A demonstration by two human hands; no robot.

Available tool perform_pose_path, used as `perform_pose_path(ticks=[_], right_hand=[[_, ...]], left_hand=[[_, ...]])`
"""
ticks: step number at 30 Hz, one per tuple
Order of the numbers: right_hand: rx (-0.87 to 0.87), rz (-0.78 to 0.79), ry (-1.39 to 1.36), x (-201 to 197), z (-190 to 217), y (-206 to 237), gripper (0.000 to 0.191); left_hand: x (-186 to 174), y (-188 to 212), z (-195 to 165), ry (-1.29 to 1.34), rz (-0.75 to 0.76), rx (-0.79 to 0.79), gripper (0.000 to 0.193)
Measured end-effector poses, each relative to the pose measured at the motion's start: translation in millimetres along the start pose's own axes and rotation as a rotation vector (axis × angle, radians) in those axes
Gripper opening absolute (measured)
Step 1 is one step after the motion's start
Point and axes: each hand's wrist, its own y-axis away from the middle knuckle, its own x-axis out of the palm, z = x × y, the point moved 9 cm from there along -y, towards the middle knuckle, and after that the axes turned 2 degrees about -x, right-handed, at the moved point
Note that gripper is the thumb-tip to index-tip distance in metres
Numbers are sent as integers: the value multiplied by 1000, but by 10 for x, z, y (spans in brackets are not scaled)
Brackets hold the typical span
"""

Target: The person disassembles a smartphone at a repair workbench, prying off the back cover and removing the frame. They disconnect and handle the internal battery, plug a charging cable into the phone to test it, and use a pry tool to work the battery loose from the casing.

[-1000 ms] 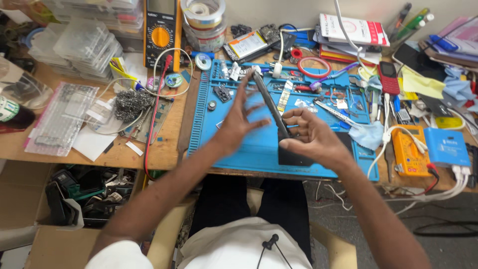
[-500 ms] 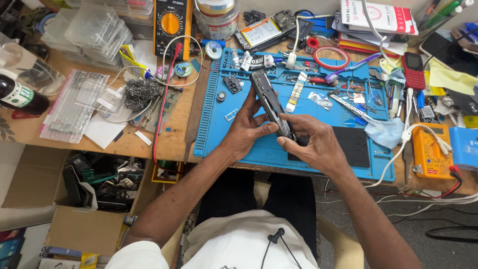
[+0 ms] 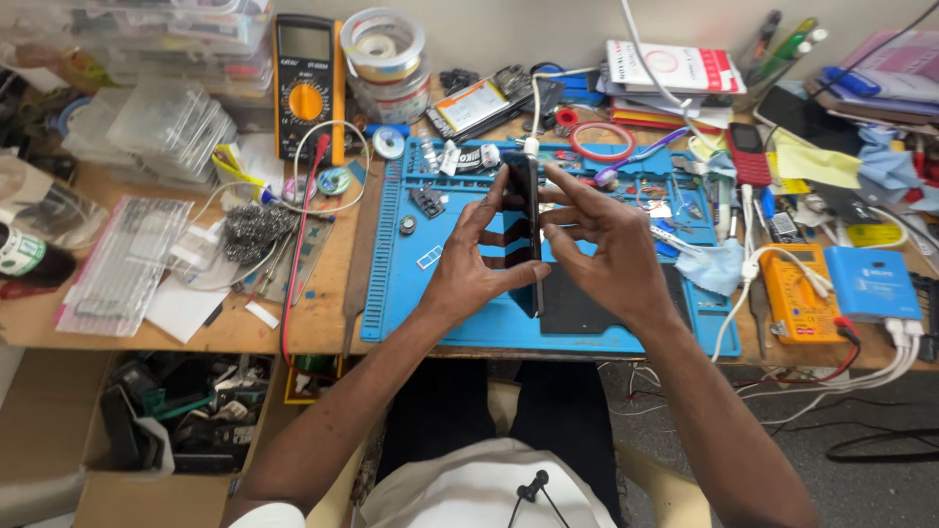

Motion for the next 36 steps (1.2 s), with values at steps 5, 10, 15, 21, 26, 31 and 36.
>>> perform_pose_path(ticks=[5, 10, 15, 21, 26, 31, 36], right_hand=[[24, -10, 58, 16, 27, -62, 72], [54, 8, 22, 14, -46, -55, 73], [90, -13, 108, 10, -117, -57, 74], [70, -114, 195, 57, -103, -81, 74], [89, -208, 294, 10, -125, -82, 65], [62, -281, 304, -88, -127, -84, 47], [41, -261, 168, -190, -161, -32, 46]], left_hand=[[16, -55, 57, -150, 13, -65, 120], [28, -42, 12, -268, 10, 85, 119], [34, -50, 96, -330, 25, 74, 121], [4, -53, 58, -382, -1, 115, 122], [15, -34, -50, -431, -3, 148, 123], [27, -12, -128, -429, 5, 126, 120], [11, -31, -221, -581, -10, 165, 121]])
